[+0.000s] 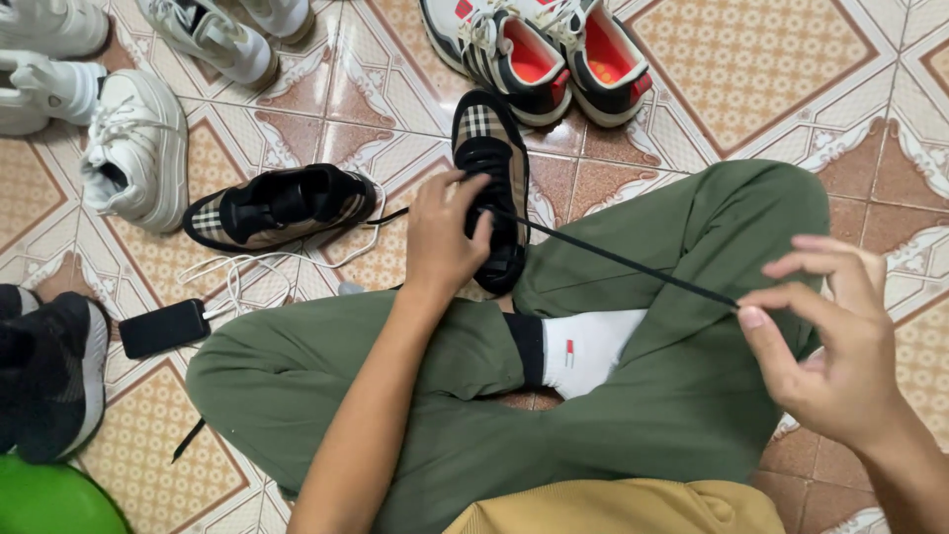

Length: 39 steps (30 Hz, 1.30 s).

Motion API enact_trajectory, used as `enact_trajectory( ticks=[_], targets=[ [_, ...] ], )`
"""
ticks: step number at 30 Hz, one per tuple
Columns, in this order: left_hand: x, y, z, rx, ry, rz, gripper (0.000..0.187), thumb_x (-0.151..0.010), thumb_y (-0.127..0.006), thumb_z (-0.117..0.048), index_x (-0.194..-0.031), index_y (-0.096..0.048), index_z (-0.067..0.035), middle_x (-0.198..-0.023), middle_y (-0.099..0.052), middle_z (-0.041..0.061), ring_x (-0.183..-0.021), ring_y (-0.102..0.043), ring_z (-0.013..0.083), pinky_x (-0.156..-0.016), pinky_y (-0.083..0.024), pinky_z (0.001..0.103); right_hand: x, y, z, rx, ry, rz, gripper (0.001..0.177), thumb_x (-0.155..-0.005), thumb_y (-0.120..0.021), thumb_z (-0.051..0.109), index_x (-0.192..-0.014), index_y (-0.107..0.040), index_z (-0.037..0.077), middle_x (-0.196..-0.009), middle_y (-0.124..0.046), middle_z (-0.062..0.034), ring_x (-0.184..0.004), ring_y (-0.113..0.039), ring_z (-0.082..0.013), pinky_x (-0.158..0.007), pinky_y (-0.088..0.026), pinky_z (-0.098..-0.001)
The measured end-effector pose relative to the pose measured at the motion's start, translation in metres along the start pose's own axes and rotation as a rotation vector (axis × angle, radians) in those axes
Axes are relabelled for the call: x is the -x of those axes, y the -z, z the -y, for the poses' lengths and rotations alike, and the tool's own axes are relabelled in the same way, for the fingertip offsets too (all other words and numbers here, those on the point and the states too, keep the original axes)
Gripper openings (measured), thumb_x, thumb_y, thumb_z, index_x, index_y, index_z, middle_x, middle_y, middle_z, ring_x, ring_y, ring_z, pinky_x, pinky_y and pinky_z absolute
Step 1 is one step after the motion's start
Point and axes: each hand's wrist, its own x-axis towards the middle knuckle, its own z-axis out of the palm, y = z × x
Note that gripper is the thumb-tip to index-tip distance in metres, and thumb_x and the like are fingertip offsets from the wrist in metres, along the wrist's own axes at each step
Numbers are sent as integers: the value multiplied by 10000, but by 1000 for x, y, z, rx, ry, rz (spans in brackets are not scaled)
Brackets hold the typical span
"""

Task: The person is sitting on the floor, threading laces through the eyelets of a black shoe and tying them.

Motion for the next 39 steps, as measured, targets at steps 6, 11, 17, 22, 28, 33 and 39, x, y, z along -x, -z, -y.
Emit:
enact_trajectory(
  ticks=[6, 11, 17, 22, 28, 33, 39],
  targets=[
    [-4, 16, -32, 28, -451, 155, 194, -849, -720, -100, -1039, -744, -73, -1063, -677, 63, -1052, -595, 286, -993, -419, 417, -46, -14, 21, -329, 65, -130, 28, -885, -647, -58, -910, -636, -49, -1272, -510, -211, -1418, -440, -411, -1263, -382, -537],
    [-3, 41, -61, 176, -569, 139, 300, -911, -713, 15, -1203, -673, -40, -895, -557, 76, -780, -549, 242, -751, -479, 374, -78, -26, 43, -705, 33, -148, 51, -993, -534, -40, -1003, -584, -38, -1316, -468, -195, -1369, -455, -335, -1198, -414, -432],
    [-14, 80, -87, 234, -600, 64, 297, -901, -747, 46, -1190, -697, -5, -881, -623, 62, -746, -570, 214, -699, -506, 357, -93, -21, 64, -723, 88, -110, 61, -986, -537, -41, -974, -596, -40, -1258, -488, -193, -1316, -475, -325, -1238, -406, -461],
    [-13, 95, -110, 317, -613, 4, 265, -900, -786, 62, -1150, -711, 19, -862, -655, 70, -705, -572, 213, -665, -507, 348, -102, -26, 84, -808, 109, -67, 73, -985, -538, -6, -975, -608, -25, -1227, -511, -179, -1292, -490, -304, -1236, -411, -452],
    [-14, 85, -90, 497, -427, -188, 153, -955, -761, -61, -1105, -778, -87, -710, -631, 25, -549, -548, 195, -531, -463, 329, -119, -96, 67, -961, 63, -51, 222, -1070, -499, 144, -1049, -670, 3, -1079, -653, -149, -1074, -643, -254, -976, -537, -375],
    [-17, 75, -41, 453, -392, -404, 133, -970, -749, -153, -1014, -827, -55, -565, -566, 27, -455, -512, 159, -474, -461, 292, -118, -203, 37, -808, -174, -2, 216, -963, -723, 149, -1147, -736, 39, -1011, -751, -181, -920, -727, -297, -743, -585, -403],
    [-11, 25, 13, 200, -396, -282, 79, -902, -848, -125, -968, -824, -90, -559, -623, 64, -469, -612, 234, -459, -494, 323, -117, -215, 44, -461, 23, -63, 330, -785, -870, 139, -1076, -762, 27, -859, -733, -181, -822, -744, -380, -723, -606, -451]
  ],
)
